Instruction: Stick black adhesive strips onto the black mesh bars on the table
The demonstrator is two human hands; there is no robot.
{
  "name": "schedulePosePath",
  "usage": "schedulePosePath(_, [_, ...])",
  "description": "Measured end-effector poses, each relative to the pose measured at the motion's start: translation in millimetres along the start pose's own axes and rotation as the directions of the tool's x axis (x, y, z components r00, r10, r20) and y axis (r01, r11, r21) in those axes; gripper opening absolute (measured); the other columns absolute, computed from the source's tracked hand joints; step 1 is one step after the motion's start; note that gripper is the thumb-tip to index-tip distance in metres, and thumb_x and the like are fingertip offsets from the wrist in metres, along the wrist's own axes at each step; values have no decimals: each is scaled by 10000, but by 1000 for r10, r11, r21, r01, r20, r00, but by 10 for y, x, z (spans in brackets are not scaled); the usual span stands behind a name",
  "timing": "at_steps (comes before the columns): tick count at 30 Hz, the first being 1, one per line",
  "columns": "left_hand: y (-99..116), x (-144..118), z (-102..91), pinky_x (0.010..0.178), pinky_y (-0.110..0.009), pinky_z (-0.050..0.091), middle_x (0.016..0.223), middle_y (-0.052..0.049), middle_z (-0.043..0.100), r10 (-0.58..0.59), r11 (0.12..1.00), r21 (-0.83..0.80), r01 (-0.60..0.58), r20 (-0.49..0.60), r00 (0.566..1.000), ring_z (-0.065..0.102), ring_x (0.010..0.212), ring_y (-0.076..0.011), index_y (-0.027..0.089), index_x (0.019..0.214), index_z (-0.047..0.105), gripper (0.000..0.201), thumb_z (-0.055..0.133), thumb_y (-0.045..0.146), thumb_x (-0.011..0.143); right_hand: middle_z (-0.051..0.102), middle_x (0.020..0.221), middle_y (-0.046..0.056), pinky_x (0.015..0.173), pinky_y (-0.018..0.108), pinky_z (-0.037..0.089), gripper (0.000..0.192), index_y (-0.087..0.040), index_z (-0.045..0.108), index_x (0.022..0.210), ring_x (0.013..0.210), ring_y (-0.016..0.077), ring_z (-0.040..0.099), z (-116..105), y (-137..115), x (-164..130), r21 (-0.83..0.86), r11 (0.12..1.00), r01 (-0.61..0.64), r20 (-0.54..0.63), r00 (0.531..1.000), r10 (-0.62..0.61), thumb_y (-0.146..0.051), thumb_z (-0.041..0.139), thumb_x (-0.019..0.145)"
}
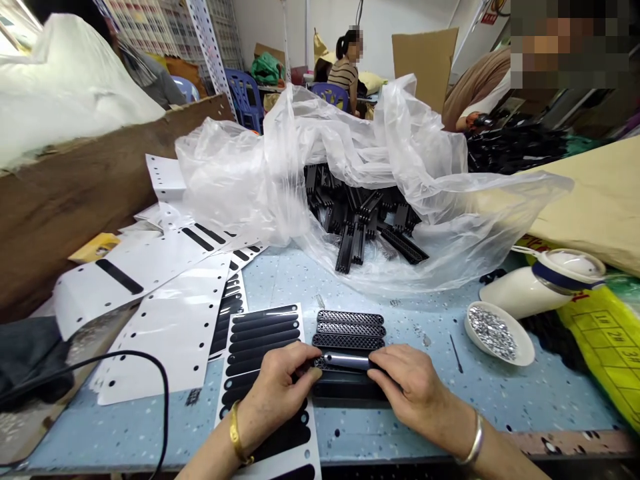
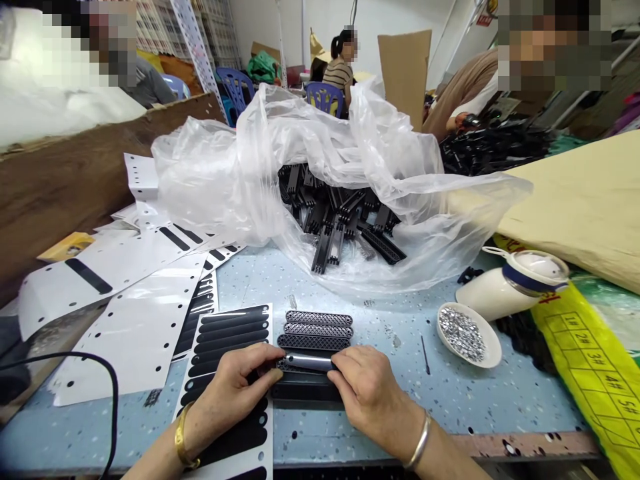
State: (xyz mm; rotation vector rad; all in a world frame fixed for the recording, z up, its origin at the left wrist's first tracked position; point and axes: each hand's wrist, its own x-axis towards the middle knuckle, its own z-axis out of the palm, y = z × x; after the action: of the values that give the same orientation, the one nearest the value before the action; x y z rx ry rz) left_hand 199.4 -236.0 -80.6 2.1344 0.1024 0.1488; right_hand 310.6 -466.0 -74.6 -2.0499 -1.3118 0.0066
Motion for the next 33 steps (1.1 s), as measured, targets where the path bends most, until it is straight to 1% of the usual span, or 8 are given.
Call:
schedulePosePath(3, [2, -2, 2, 598, -222, 489, 752, -4, 685, -46, 998, -38, 46, -15, 999, 604, 613, -111, 171, 968, 693, 219, 589, 144, 777, 661, 843, 81, 684, 342, 466, 166, -141, 659, 995, 752, 188, 595, 42, -9, 28, -35, 998, 44, -10, 999, -44, -110, 529, 896])
schedulePosePath(5, [-1, -3, -1, 598, -220, 485, 735, 1, 684, -53, 998, -46, 53, -15, 998, 607, 616, -113, 172, 930, 698, 203, 589, 132, 764, 666, 847, 87, 692, 349, 470, 164, -142, 663, 980, 760, 196, 603, 53, -1, 37, -50, 997, 59, 6, 998, -58, -112, 528, 892])
schedulePosePath(9, [0, -5, -14, 606, -229, 464, 723, 0, 676, -59, 998, -37, 58, -1, 998, 598, 625, -118, 174, 893, 701, 165, 585, 149, 778, 668, 831, 94, 693, 353, 479, 163, -146, 668, 948, 756, 204, 612, 59, 15, 36, -66, 996, 53, 42, 998, -51, -126, 513, 901])
schedulePosePath(15, [14, -2, -23, 597, -228, 447, 711, 3, 664, -78, 996, -50, 79, 25, 997, 587, 620, -117, 176, 887, 699, 161, 577, 155, 783, 667, 805, 94, 679, 339, 479, 172, -157, 679, 935, 736, 196, 611, 68, -8, 50, -66, 996, 63, 35, 998, -61, -152, 508, 912])
schedulePosePath(24, [27, 4, -27, 591, -221, 441, 703, 11, 654, -77, 996, -52, 78, 28, 997, 577, 613, -107, 176, 886, 695, 154, 579, 155, 787, 658, 789, 98, 669, 350, 458, 184, -141, 674, 931, 732, 203, 599, 83, -27, 68, -86, 994, 61, 53, 997, -57, -142, 491, 914])
schedulePosePath(29, [10, -19, -16, 597, -233, 458, 730, 3, 672, -62, 997, -47, 61, -25, 998, 586, 620, -116, 179, 908, 695, 170, 594, 154, 774, 652, 766, 87, 662, 337, 454, 198, -151, 682, 918, 713, 194, 595, 59, -43, 83, -80, 995, 58, 49, 997, -54, -141, 485, 914])
schedulePosePath(33, [-5, -21, -7, 602, -234, 468, 749, 2, 695, -62, 996, -59, 60, -27, 998, 600, 624, -116, 187, 926, 705, 179, 592, 157, 791, 649, 788, 84, 661, 350, 420, 178, -132, 673, 933, 727, 202, 582, 63, -47, 75, -80, 996, 44, 63, 997, -39, -110, 499, 900])
